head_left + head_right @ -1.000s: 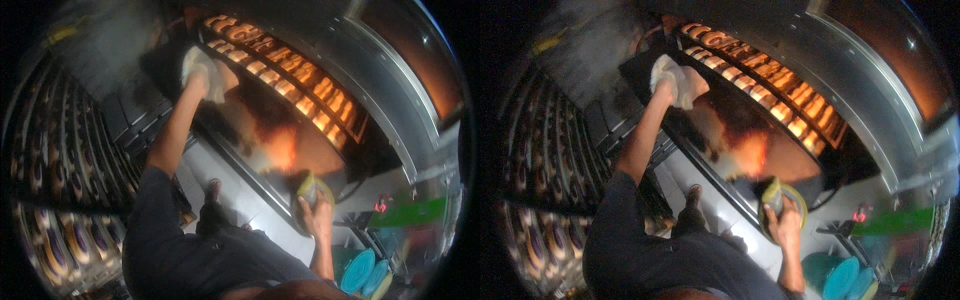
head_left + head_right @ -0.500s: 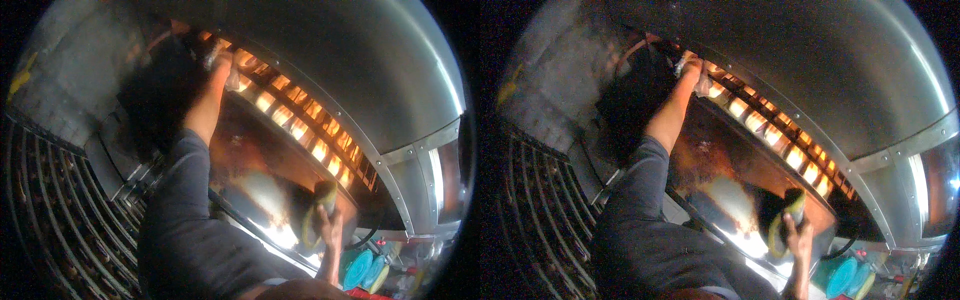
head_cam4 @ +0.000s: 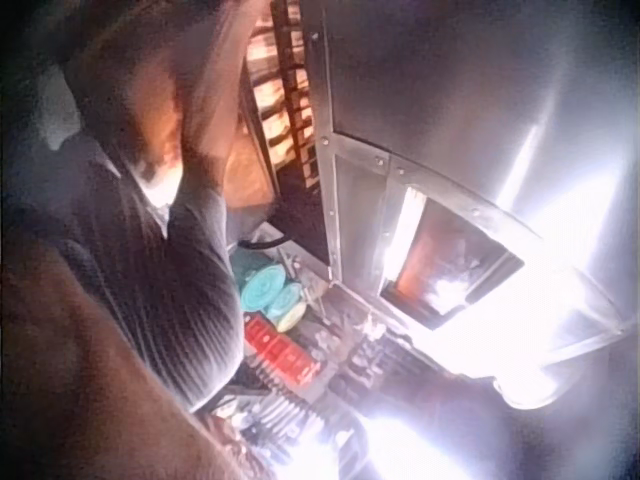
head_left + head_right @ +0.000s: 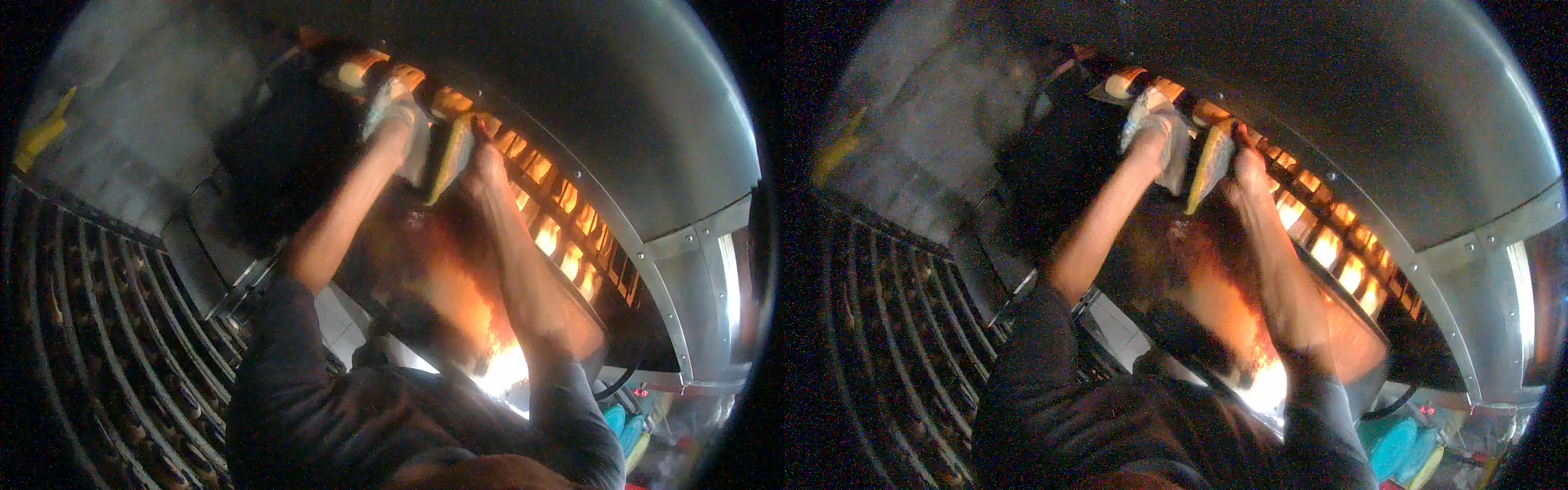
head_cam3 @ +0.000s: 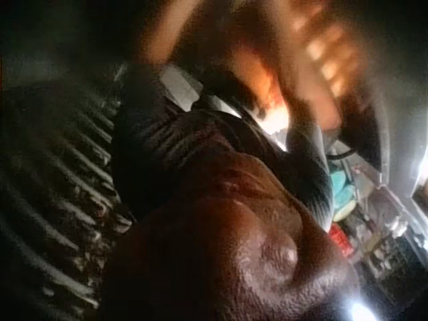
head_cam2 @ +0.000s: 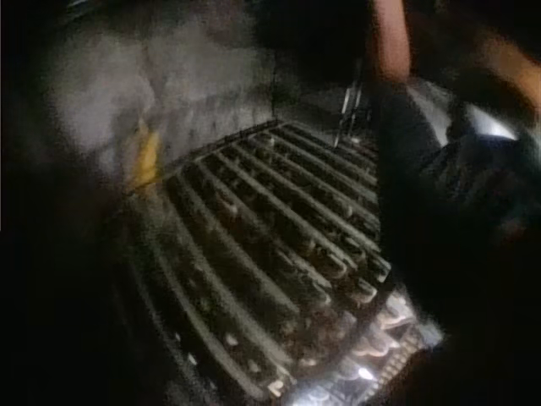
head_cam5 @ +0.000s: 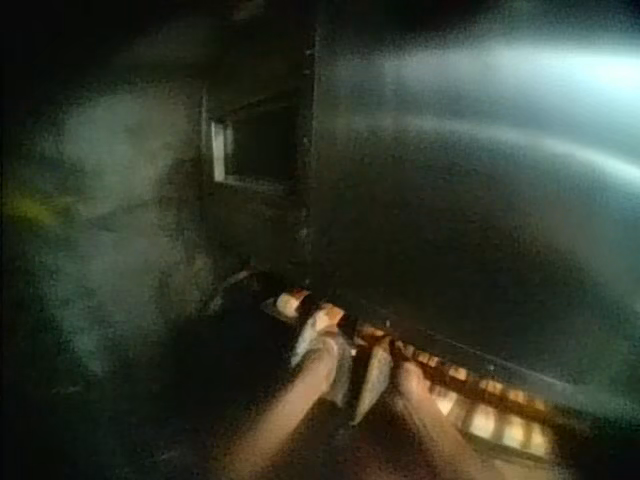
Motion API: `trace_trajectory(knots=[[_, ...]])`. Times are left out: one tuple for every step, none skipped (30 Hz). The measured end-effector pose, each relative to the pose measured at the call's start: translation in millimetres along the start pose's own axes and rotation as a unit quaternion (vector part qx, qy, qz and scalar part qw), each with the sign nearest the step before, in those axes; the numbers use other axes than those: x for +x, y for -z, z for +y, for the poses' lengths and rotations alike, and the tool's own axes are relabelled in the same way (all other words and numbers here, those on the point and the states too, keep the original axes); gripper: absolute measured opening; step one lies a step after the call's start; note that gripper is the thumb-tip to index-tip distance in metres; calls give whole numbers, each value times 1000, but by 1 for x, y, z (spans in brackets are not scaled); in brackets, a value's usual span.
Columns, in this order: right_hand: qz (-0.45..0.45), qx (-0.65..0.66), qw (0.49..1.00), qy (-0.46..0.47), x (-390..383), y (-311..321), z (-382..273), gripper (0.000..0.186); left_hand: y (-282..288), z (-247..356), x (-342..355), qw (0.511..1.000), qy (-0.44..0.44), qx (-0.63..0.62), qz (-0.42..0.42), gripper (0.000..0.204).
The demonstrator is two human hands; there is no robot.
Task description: The person packages baked bread into plastic bags and then transfers trays of bread into and out of a commercial oven using cloth pads.
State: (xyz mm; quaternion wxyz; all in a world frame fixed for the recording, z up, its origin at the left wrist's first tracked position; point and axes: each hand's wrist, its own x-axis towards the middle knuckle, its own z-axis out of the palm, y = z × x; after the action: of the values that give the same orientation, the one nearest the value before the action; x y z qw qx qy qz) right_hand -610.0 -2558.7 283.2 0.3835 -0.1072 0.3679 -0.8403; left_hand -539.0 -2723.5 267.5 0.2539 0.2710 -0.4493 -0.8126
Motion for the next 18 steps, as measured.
trace_trajectory(knots=[[18,20,1000,12,1,4,3,31,-7,-2,-18,1000,15,8,18,30],[37,41,998,25,-1,10,5,31,-16,-5,-37,999,32,16,33,32],[16,44,998,31,-2,20,10,31,-2,-14,-43,998,10,-34,53,33],[20,41,999,14,-10,20,13,30,19,-32,-44,993,-11,-86,75,34],[31,37,999,0,-23,25,13,29,30,-48,-52,986,-28,-136,91,36],[42,30,999,1,-42,45,1,24,5,-48,-92,985,-66,-129,91,42],[25,24,999,-26,-74,37,-4,21,10,-39,-117,965,-134,-213,74,49],[42,9,999,-12,-105,43,-15,20,9,-32,-147,945,-100,-310,34,51],[55,-3,998,-2,-136,49,-24,20,18,-26,-175,914,-69,-401,-2,54],[53,6,998,-13,-169,51,-29,20,37,-30,-192,914,-99,-395,3,55],[54,15,998,-27,-201,57,-35,20,57,-40,-206,913,-125,-389,11,56],[91,-9,994,-56,-231,65,-44,20,72,-50,-222,927,-116,-357,13,53],[54,-17,997,-56,-259,81,-49,22,83,-55,-240,939,-108,-325,14,51],[65,-22,996,-60,-287,89,-52,24,90,-66,-259,951,-101,-293,16,49],[80,-27,995,-59,-317,93,-58,25,84,-78,-281,955,-105,-273,45,48],[91,-35,993,-60,-343,98,-64,25,79,-89,-307,959,-112,-250,76,48],[103,-44,992,-61,-369,104,-69,26,74,-101,-335,961,-118,-227,107,47],[113,-50,991,-61,-394,109,-73,27,71,-111,-363,962,-123,-218,106,47]])
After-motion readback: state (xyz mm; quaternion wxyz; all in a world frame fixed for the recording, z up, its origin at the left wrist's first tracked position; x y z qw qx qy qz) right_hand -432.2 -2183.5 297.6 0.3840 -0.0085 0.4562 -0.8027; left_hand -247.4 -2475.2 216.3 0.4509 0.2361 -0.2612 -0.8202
